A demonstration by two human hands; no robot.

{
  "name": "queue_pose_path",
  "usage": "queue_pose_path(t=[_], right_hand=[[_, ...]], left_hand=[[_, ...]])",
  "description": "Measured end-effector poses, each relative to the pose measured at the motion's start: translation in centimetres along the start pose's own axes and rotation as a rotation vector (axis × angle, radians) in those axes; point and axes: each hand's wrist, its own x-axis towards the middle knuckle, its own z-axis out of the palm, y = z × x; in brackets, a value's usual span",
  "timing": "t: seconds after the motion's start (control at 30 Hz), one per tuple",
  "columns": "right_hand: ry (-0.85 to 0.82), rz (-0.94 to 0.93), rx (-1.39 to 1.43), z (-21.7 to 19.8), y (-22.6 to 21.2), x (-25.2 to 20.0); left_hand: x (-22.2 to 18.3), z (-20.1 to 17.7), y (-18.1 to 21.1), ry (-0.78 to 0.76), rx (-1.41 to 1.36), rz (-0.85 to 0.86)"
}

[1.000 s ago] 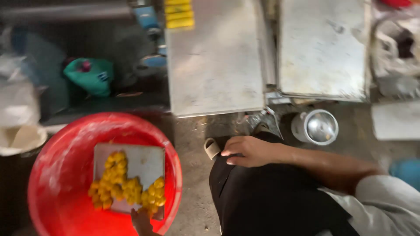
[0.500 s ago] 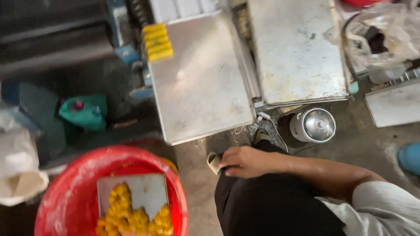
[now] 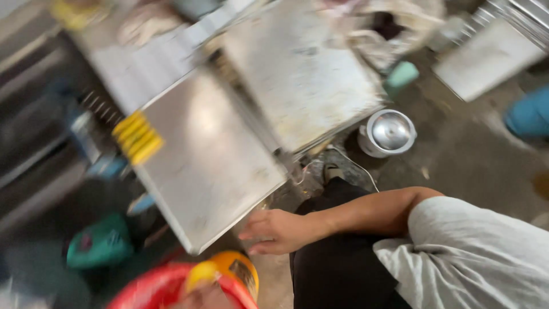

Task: Manually filling and rolling yellow dough into cylindrical shapes on baking sheets.

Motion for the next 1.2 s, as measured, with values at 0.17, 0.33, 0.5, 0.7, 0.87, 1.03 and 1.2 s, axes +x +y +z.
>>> queue_pose_path(t=[0.17, 0.33, 0.5, 0.7, 0.87, 1.03, 1.2], right_hand=[[0.214, 0.419, 0.129, -6.4, 1.4, -4.3], [0.278, 0.549, 0.261, -14.0, 2.2, -8.0], [0.388, 0.557, 0.561, -23.9, 4.9, -10.9], [0.3, 0.567, 0.575, -32.4, 11.0, -15.5], [0.6, 0.475, -0.302, -42.9, 17.0, -19.6], [0.516, 0.566, -0.752, -48.2, 24.2, -22.1], [0.289, 0.628, -1.087, -46.1, 27.8, -20.8]], left_hand=[[-3.8, 21.8, 3.3, -0.422, 0.081, -0.046], [-5.6, 31.4, 2.5, -0.589, 0.449, 0.153], [-7.7, 41.4, -0.4, -0.605, 0.013, -0.189], [-9.5, 48.5, -1.5, -0.788, 0.247, -0.063], [-9.3, 52.7, -0.6, -0.526, 0.402, 0.055], [-5.8, 52.1, -2.3, -0.601, 0.167, -0.103], [-3.6, 50.9, -1.3, -0.672, 0.191, -0.052]])
